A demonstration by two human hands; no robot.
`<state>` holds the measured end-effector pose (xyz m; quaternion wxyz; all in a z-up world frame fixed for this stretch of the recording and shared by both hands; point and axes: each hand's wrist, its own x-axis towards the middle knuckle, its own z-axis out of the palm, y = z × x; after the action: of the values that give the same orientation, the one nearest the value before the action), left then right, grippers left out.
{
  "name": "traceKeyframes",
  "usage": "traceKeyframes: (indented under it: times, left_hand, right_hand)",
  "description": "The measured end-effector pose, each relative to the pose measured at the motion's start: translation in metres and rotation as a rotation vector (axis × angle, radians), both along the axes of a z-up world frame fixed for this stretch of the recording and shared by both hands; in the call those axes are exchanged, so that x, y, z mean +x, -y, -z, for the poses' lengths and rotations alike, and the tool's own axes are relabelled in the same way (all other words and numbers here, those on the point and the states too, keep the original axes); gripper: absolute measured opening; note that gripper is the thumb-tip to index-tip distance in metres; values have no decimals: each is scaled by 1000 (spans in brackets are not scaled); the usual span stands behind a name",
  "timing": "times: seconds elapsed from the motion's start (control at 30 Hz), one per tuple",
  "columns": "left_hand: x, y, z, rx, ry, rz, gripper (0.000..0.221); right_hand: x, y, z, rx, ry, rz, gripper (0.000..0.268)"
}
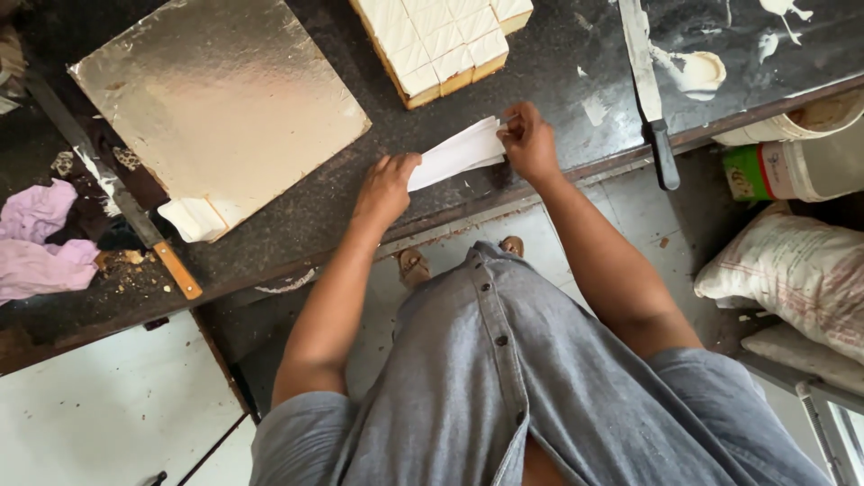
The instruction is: The person separates sliced cake pieces on a work surface, spreads cream onto paper strips using a spatula, and wraps individual cake pieces with the paper strips.
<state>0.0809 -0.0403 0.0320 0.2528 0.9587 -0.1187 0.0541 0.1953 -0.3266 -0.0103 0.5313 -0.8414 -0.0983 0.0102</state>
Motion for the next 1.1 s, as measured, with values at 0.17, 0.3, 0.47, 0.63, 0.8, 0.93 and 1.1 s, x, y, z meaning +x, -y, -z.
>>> traceKeyframes:
  times: [0.17,0.3,0.47,0.63,0.8,0.93,1.1]
  left_hand:
    - [-13,-21,6,15,5,-25,41]
    - [-24,-47,-9,140,30,-91,45]
    - [-34,-22,-43,-21,175,-99,32]
    - [12,63,-25,-151,145,184,37]
    - [57,134,-1,47,154,175,64]
    - [65,168,6,145,-59,37,66]
    - [77,200,32,172,76,-166,40]
  right_hand:
    - [11,13,8,-82,112,65,31]
    - [33,58,12,-178,89,177,30]
    - [50,96,32,-275,86,254,25]
    - [50,113,51,-330,159,174,20]
    - [55,132,20,-338,78,32,28]
    - [64,164,-19,-405,45,113,49]
    - [79,225,-12,-624,58,16,64]
